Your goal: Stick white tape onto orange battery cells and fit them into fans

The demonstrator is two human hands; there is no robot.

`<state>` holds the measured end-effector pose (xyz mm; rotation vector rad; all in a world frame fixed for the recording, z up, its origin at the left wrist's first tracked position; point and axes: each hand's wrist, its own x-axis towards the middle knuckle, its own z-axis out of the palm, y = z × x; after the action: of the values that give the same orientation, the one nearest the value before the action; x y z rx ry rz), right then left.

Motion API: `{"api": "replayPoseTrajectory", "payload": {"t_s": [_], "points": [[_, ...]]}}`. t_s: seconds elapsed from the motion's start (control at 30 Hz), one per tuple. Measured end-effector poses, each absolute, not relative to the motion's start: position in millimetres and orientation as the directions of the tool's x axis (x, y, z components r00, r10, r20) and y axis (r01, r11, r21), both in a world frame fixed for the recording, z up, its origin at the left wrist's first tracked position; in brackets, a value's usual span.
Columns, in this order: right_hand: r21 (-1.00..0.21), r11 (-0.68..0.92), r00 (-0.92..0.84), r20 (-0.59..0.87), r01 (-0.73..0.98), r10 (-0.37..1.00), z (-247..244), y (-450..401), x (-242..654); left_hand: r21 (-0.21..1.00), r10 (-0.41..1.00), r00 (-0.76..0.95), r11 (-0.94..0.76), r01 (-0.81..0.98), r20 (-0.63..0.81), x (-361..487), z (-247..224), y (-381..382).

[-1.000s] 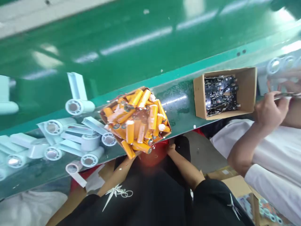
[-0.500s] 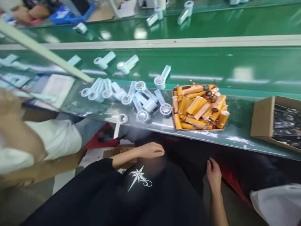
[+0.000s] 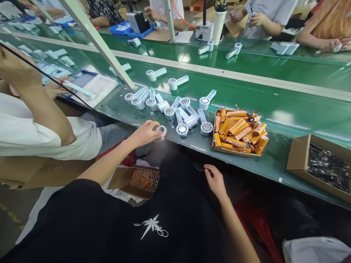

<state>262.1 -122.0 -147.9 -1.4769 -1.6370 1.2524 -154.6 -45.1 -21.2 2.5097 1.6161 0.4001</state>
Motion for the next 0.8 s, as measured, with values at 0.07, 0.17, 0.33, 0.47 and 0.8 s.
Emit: {"api": "replayPoseTrajectory", "payload": {"t_s": [0.07,0.17,0.33,0.47,0.8], "points": [[-0.968,-0.199,-0.316,-0.239,0.153,0.918,-116,-127,224,0.244,0.887,0.42,-0.458,0.855,0.192,-115,-21,-75],[-0.903,-0.422,-0.546,-0.312,-0.084,0.777,-74,-131,184,0.251,0.799,0.542,-0.598,0.761,0.261,-71,-21,-115],[-0.843,-0.53,-0.772,-0.397,0.092,0.497,-50,-144,203,0.273,0.817,0.502,-0.571,0.774,0.284,-78,-44,-119],[-0.872,-0.481,-0.665,-0.411,0.087,0.624,-56,-140,219,0.303,0.839,0.463,-0.537,0.787,0.285,-88,-60,-117],[-0.934,-0.247,-0.891,-0.328,0.257,0.314,-55,-91,197,0.205,0.695,0.591,-0.701,0.683,0.409,-83,-60,-101]]}}
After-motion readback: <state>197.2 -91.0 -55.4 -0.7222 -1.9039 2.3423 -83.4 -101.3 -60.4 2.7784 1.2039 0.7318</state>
